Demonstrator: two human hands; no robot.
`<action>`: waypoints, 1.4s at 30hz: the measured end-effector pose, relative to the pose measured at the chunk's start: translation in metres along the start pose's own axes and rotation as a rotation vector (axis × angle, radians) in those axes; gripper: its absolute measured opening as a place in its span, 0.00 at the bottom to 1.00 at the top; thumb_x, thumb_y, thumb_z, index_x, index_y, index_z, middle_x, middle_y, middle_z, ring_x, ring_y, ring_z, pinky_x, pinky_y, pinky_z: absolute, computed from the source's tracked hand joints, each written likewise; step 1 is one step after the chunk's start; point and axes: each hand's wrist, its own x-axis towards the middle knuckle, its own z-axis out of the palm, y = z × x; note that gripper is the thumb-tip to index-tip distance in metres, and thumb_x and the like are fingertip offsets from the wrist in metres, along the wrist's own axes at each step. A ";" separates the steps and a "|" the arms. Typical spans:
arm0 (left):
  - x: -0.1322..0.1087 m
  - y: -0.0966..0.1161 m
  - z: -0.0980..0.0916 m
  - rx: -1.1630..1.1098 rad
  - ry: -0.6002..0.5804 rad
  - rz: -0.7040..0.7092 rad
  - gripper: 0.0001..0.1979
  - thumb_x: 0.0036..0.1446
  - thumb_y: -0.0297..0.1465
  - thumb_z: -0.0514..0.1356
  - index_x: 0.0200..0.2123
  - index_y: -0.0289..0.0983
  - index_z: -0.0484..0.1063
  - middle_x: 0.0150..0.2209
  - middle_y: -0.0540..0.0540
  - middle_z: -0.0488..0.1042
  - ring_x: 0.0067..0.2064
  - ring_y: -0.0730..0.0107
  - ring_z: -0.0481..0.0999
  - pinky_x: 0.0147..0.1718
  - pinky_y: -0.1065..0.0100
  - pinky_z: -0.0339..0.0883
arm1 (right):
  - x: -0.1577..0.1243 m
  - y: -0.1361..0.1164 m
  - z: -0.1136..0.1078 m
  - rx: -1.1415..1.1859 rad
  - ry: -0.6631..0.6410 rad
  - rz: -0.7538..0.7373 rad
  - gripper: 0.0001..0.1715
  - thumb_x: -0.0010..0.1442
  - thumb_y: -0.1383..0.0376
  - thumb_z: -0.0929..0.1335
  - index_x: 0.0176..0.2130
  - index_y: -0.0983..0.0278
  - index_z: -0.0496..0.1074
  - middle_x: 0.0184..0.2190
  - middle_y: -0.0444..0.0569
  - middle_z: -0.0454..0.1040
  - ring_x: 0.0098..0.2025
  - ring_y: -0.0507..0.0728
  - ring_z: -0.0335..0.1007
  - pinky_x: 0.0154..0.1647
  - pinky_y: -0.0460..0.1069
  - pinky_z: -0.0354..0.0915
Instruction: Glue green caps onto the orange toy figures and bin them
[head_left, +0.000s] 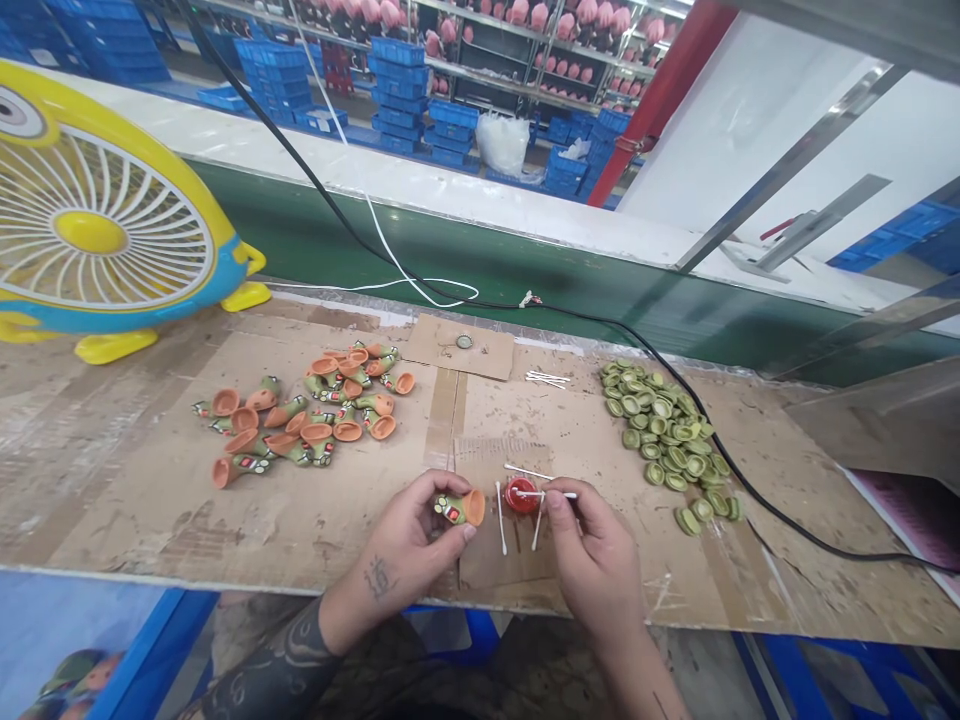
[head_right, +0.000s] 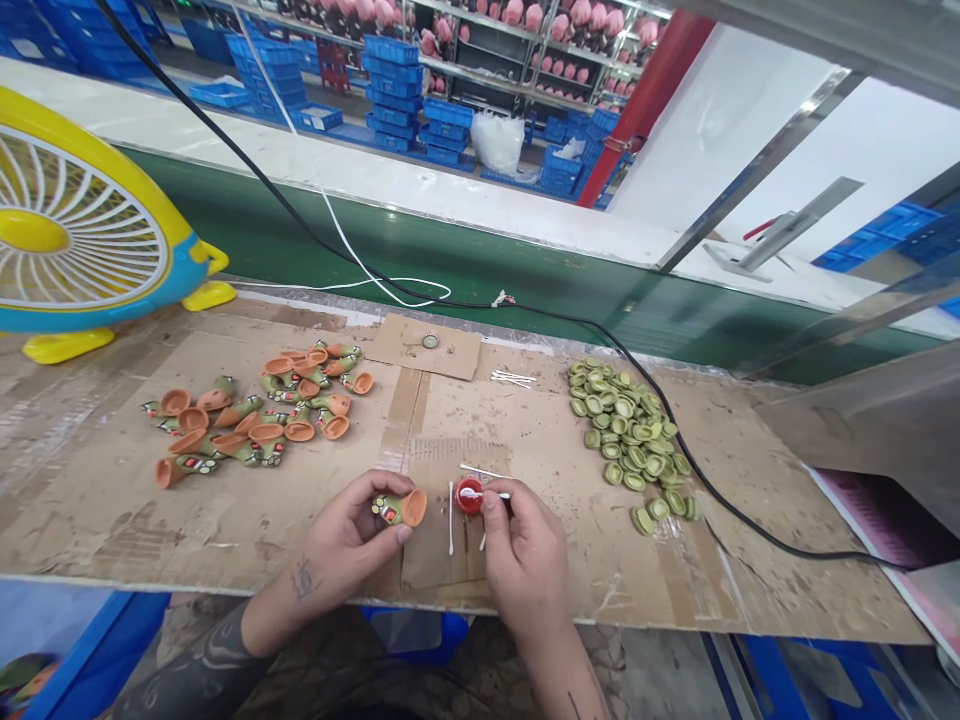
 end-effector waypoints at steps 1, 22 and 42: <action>0.000 0.002 0.001 -0.036 0.007 0.002 0.11 0.56 0.28 0.66 0.43 0.38 0.72 0.43 0.44 0.75 0.45 0.64 0.75 0.43 0.67 0.71 | 0.002 0.002 -0.002 -0.071 -0.011 -0.021 0.12 0.71 0.58 0.66 0.40 0.60 0.76 0.35 0.47 0.80 0.35 0.55 0.76 0.38 0.48 0.69; 0.004 0.003 -0.006 -0.272 -0.092 -0.080 0.16 0.57 0.38 0.71 0.44 0.37 0.73 0.42 0.45 0.73 0.43 0.67 0.72 0.44 0.68 0.68 | -0.004 -0.011 0.008 0.331 -0.112 0.085 0.11 0.72 0.58 0.67 0.41 0.60 0.76 0.32 0.45 0.77 0.34 0.53 0.74 0.37 0.46 0.70; 0.001 0.010 -0.007 -0.343 -0.068 -0.239 0.36 0.58 0.47 0.69 0.62 0.34 0.68 0.33 0.48 0.73 0.33 0.72 0.70 0.34 0.70 0.67 | -0.004 -0.013 0.021 0.372 -0.236 0.052 0.08 0.73 0.61 0.66 0.43 0.57 0.76 0.37 0.44 0.78 0.39 0.51 0.77 0.42 0.44 0.71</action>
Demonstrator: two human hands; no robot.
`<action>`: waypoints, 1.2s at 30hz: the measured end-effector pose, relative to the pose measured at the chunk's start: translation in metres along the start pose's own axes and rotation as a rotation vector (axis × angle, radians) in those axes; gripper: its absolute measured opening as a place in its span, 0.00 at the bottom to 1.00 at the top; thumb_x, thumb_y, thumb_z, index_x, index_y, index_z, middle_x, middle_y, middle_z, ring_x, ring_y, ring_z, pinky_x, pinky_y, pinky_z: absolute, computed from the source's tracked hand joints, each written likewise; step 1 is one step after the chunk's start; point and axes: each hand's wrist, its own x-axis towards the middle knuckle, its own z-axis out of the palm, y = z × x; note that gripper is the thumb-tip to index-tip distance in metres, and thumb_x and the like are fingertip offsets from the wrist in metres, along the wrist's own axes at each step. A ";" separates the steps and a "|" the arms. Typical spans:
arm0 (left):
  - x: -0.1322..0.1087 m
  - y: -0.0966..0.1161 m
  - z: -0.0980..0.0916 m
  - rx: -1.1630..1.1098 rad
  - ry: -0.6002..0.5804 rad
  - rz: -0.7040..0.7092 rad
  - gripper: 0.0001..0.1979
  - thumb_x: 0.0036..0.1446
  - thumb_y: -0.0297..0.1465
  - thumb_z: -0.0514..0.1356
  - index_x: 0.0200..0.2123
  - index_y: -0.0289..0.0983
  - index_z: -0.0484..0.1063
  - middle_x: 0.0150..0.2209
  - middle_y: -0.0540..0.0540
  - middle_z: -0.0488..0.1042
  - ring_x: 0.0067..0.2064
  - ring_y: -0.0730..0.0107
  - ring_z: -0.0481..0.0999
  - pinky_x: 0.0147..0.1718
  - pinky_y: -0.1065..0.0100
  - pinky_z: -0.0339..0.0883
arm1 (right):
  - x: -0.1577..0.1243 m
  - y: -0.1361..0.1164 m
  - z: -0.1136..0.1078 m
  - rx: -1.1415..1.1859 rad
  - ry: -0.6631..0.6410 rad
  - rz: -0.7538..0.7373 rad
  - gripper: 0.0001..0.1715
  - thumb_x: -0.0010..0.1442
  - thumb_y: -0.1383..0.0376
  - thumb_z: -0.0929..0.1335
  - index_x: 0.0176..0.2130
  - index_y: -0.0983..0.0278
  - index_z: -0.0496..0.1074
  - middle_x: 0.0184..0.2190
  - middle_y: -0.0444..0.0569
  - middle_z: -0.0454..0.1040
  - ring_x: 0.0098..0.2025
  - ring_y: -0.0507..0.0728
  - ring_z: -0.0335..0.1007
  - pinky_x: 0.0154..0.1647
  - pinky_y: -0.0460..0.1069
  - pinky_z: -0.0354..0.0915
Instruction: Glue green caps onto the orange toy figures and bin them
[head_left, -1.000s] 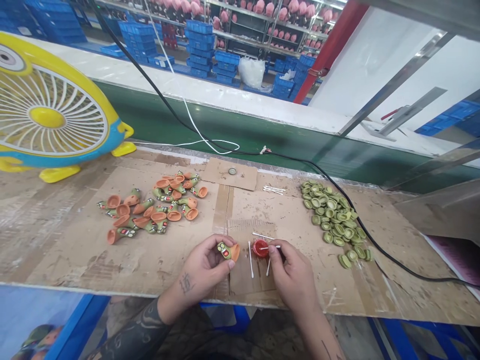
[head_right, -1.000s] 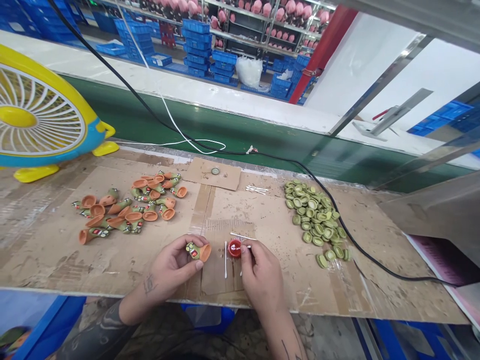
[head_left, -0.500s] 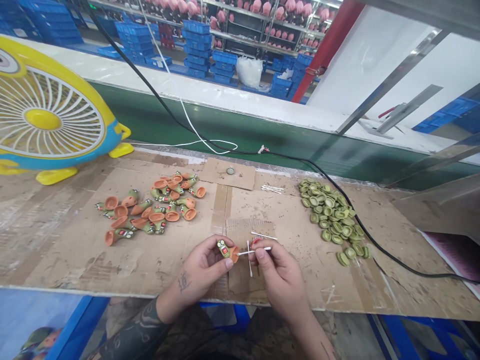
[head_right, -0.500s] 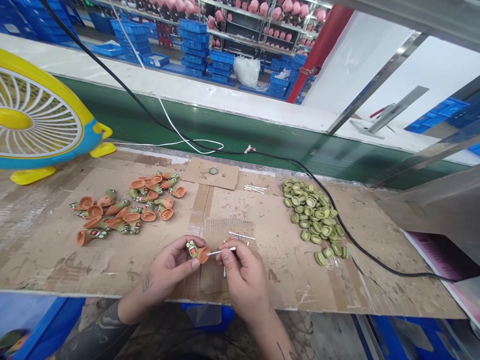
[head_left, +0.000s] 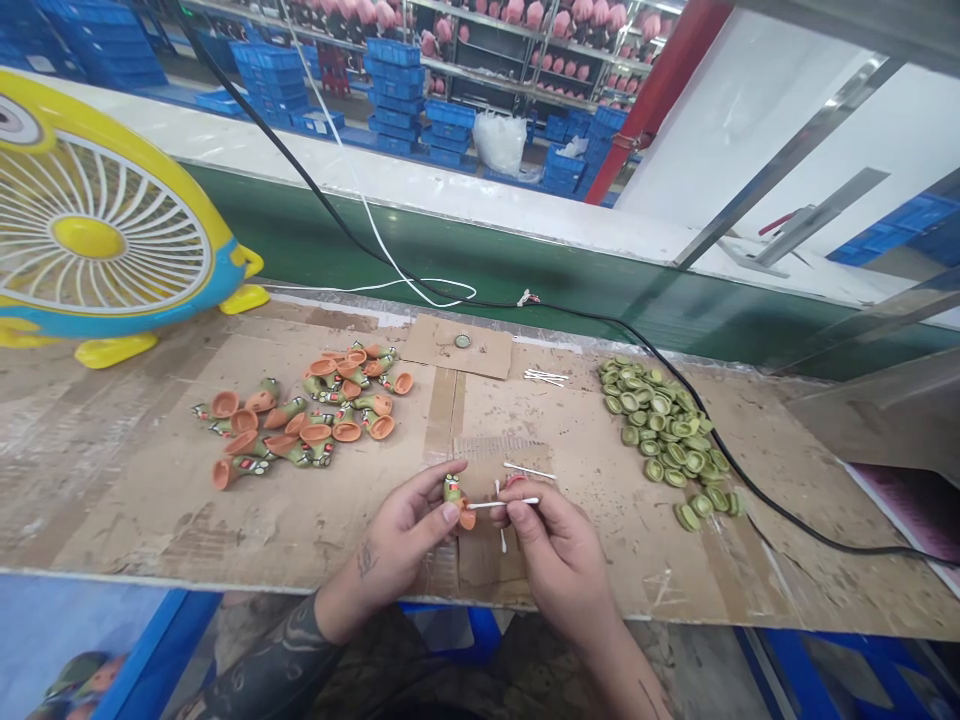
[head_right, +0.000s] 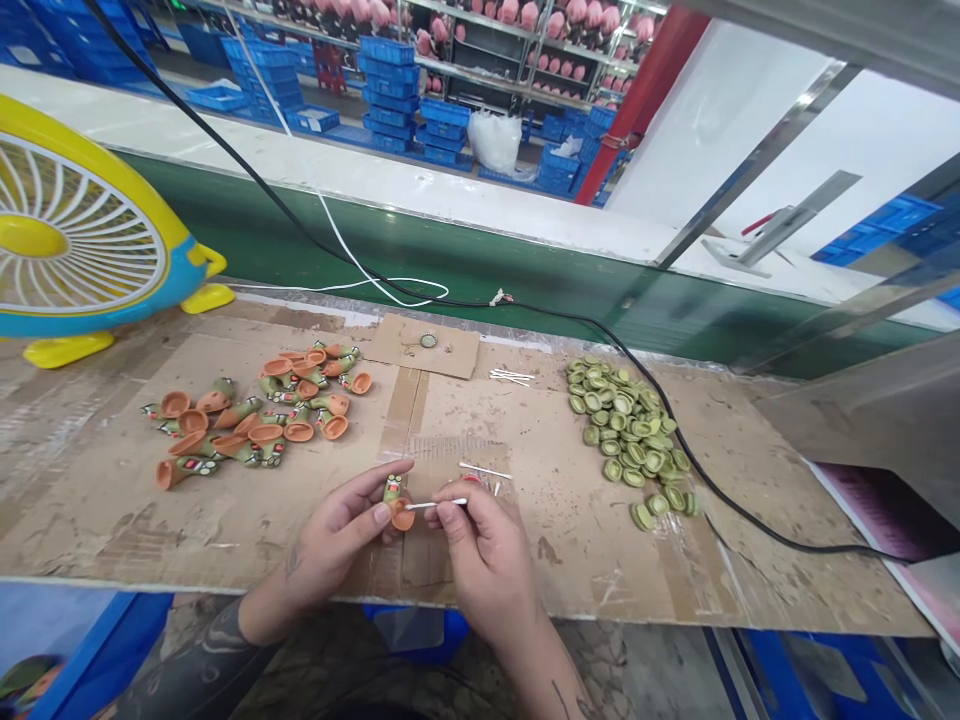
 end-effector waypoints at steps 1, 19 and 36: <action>0.000 -0.001 -0.001 -0.005 0.000 0.000 0.35 0.58 0.47 0.69 0.62 0.34 0.68 0.33 0.48 0.73 0.33 0.72 0.69 0.34 0.70 0.66 | -0.001 0.000 -0.003 0.010 0.011 -0.008 0.08 0.73 0.62 0.66 0.44 0.57 0.76 0.36 0.44 0.79 0.39 0.51 0.77 0.42 0.44 0.71; 0.004 -0.005 -0.004 0.045 0.013 0.107 0.27 0.60 0.43 0.68 0.58 0.37 0.72 0.34 0.47 0.72 0.33 0.71 0.69 0.33 0.70 0.66 | -0.031 0.037 -0.050 -0.653 -0.041 -0.340 0.17 0.67 0.75 0.66 0.51 0.60 0.74 0.44 0.52 0.76 0.46 0.58 0.71 0.46 0.54 0.71; 0.005 -0.004 -0.006 0.044 0.057 0.078 0.26 0.57 0.43 0.70 0.55 0.38 0.73 0.36 0.47 0.76 0.32 0.70 0.70 0.32 0.70 0.66 | -0.023 0.063 -0.164 -1.140 0.471 0.327 0.23 0.67 0.56 0.61 0.46 0.68 0.77 0.46 0.65 0.73 0.45 0.70 0.72 0.45 0.63 0.67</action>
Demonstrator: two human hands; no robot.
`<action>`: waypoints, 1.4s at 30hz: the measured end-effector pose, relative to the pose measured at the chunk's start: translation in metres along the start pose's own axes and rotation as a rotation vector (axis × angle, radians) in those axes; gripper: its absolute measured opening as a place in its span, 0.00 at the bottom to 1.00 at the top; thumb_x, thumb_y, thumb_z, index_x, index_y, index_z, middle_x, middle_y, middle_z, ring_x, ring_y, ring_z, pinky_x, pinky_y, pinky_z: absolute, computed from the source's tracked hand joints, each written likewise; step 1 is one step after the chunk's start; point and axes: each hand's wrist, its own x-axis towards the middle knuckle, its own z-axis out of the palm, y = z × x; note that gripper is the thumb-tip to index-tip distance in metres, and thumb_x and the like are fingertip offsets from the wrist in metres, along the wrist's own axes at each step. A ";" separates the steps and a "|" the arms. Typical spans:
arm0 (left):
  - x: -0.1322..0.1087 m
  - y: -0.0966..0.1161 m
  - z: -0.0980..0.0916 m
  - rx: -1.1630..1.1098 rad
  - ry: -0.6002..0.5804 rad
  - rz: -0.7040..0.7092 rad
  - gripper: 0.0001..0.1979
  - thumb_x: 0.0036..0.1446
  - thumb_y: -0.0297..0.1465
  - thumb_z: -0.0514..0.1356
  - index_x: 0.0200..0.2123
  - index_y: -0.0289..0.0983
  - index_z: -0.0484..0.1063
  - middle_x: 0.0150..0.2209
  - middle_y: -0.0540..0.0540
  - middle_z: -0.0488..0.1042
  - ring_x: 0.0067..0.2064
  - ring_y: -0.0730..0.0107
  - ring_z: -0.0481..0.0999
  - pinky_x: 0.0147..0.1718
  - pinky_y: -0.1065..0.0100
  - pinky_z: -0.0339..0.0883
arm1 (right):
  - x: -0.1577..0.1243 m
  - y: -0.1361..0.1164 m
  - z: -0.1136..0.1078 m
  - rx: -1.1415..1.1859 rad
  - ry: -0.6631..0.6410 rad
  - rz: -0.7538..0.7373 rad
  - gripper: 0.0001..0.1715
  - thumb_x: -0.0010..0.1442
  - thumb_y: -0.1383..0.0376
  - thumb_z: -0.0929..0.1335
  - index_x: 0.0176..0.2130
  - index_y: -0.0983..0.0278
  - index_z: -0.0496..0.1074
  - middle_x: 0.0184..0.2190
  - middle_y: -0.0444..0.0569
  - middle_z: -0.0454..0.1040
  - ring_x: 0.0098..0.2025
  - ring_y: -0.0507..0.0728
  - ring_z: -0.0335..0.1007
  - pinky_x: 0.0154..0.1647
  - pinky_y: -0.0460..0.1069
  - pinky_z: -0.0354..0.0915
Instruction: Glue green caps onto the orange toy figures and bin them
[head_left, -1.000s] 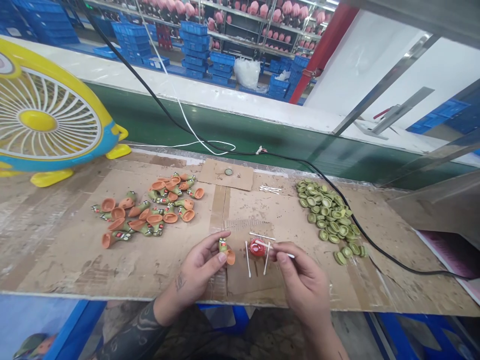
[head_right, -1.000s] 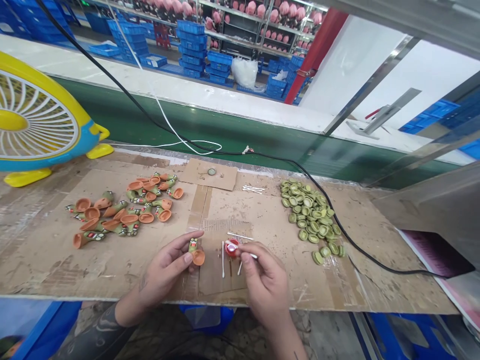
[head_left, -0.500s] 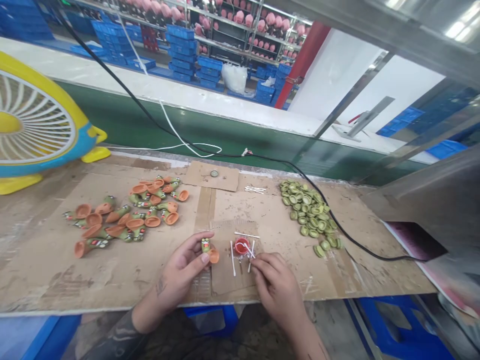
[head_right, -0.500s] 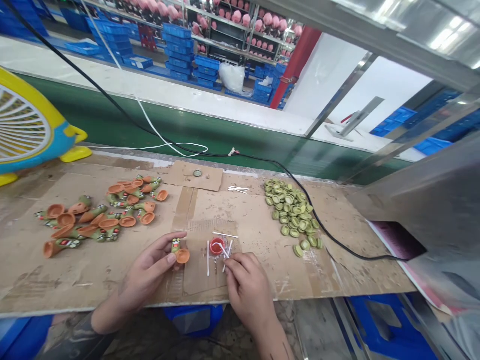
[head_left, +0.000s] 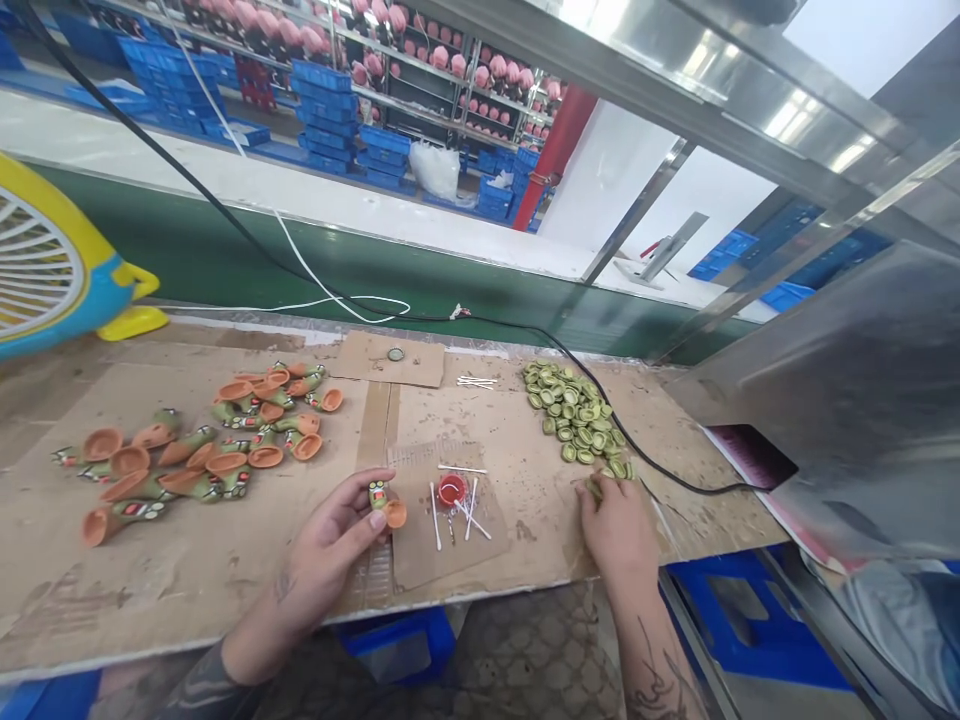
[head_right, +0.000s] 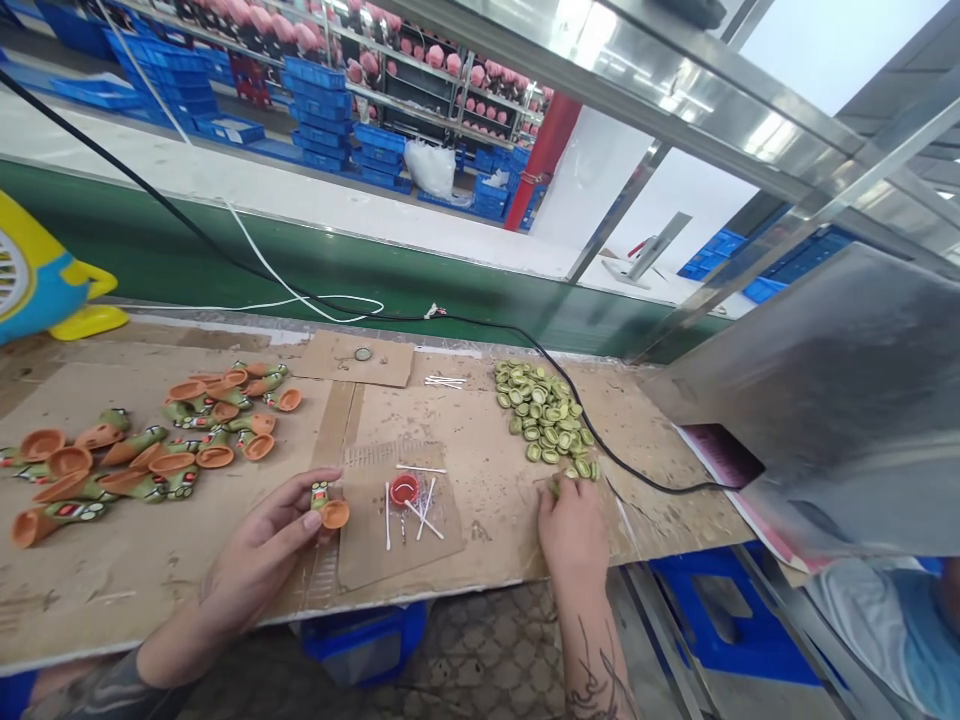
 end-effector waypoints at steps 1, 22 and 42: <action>0.000 0.001 0.001 -0.002 0.005 0.004 0.26 0.57 0.43 0.70 0.55 0.38 0.73 0.36 0.46 0.76 0.32 0.70 0.71 0.32 0.70 0.66 | -0.001 0.002 0.001 0.026 -0.021 -0.034 0.19 0.67 0.58 0.62 0.43 0.66 0.77 0.44 0.62 0.74 0.45 0.68 0.72 0.46 0.61 0.67; -0.031 0.013 0.048 -0.001 -0.103 0.191 0.13 0.53 0.32 0.74 0.42 0.41 0.79 0.43 0.44 0.80 0.44 0.64 0.79 0.43 0.68 0.73 | -0.071 -0.089 -0.037 1.234 -0.252 -0.227 0.15 0.63 0.63 0.75 0.51 0.56 0.78 0.52 0.53 0.76 0.53 0.58 0.78 0.51 0.49 0.76; -0.037 0.018 0.039 0.389 -0.115 0.481 0.16 0.48 0.27 0.76 0.41 0.48 0.85 0.41 0.44 0.85 0.43 0.59 0.84 0.44 0.63 0.77 | -0.088 -0.138 -0.054 1.034 -0.333 -0.485 0.15 0.61 0.71 0.74 0.47 0.58 0.79 0.42 0.50 0.77 0.41 0.56 0.78 0.42 0.49 0.76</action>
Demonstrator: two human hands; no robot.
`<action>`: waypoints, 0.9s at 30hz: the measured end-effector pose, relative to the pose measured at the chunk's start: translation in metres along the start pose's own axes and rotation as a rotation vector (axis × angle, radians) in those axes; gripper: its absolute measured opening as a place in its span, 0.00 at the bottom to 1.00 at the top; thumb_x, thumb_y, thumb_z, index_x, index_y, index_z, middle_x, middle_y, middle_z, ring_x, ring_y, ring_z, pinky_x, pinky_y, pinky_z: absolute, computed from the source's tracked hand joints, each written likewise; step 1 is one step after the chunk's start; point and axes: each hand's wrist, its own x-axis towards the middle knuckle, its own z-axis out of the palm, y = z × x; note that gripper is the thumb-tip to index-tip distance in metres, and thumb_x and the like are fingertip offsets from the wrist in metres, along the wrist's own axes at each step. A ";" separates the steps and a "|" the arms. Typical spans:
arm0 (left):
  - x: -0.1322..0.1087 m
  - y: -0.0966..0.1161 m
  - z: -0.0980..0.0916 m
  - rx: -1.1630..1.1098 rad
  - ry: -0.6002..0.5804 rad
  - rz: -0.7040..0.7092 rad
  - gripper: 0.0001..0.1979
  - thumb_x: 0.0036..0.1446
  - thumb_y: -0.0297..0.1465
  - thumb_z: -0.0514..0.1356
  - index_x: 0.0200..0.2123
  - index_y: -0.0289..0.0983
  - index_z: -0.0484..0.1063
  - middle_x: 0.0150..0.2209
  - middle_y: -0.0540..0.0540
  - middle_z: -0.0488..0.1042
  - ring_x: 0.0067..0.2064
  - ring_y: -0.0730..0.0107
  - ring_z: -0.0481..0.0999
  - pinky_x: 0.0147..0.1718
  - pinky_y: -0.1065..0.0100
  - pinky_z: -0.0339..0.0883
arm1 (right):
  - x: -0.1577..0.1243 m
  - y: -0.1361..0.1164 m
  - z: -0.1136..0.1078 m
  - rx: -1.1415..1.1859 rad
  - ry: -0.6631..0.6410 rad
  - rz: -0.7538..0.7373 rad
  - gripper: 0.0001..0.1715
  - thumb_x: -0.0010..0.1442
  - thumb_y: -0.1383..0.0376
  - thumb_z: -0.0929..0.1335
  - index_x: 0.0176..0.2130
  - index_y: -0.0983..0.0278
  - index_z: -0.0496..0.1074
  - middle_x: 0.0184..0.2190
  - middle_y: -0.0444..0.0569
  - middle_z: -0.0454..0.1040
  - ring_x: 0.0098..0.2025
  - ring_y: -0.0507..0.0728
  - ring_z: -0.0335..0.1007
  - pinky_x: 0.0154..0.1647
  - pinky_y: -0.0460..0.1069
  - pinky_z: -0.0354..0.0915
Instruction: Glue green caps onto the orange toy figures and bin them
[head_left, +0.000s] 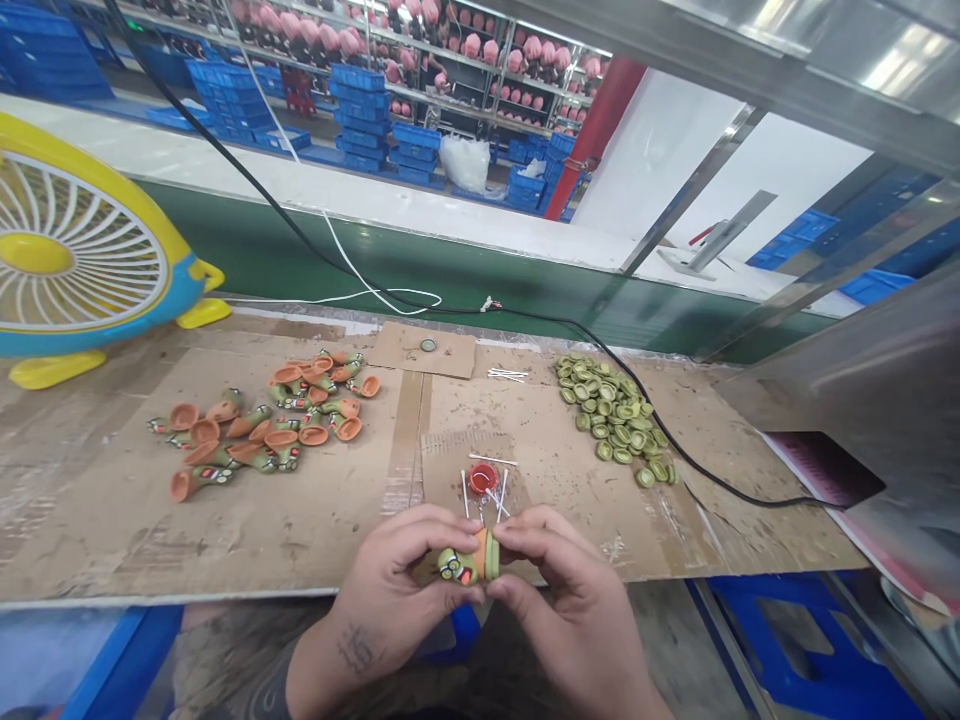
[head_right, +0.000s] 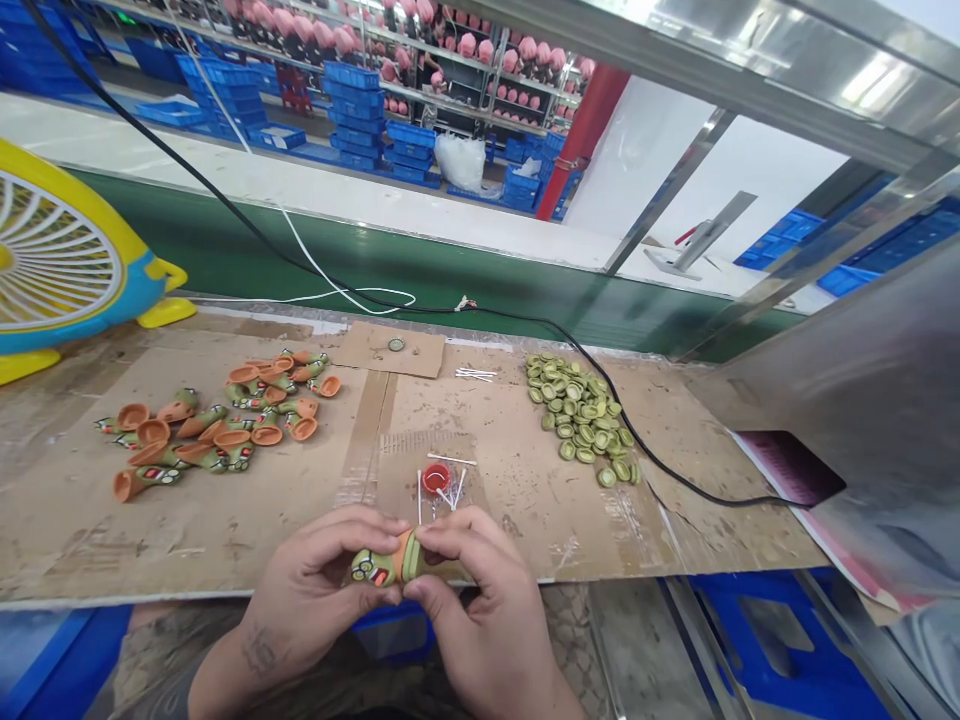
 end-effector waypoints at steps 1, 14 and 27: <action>0.001 0.001 -0.001 0.028 0.002 0.006 0.16 0.48 0.28 0.77 0.41 0.48 0.85 0.41 0.43 0.85 0.42 0.58 0.84 0.43 0.63 0.77 | 0.000 -0.002 -0.001 -0.027 -0.007 -0.022 0.14 0.61 0.71 0.74 0.47 0.58 0.79 0.41 0.50 0.77 0.41 0.56 0.78 0.41 0.49 0.75; 0.002 0.010 0.000 0.086 -0.027 0.108 0.19 0.41 0.25 0.79 0.38 0.46 0.85 0.32 0.46 0.86 0.34 0.60 0.86 0.36 0.65 0.79 | 0.001 -0.013 -0.001 -0.094 -0.051 -0.048 0.11 0.60 0.75 0.71 0.41 0.61 0.76 0.35 0.45 0.75 0.37 0.52 0.75 0.38 0.45 0.71; -0.004 0.004 0.025 -0.936 0.067 -0.640 0.15 0.51 0.33 0.76 0.36 0.39 0.73 0.34 0.49 0.79 0.36 0.72 0.77 0.39 0.71 0.71 | 0.004 0.000 0.002 -0.189 -0.072 -0.065 0.26 0.64 0.72 0.70 0.59 0.55 0.73 0.53 0.49 0.74 0.53 0.54 0.74 0.56 0.47 0.71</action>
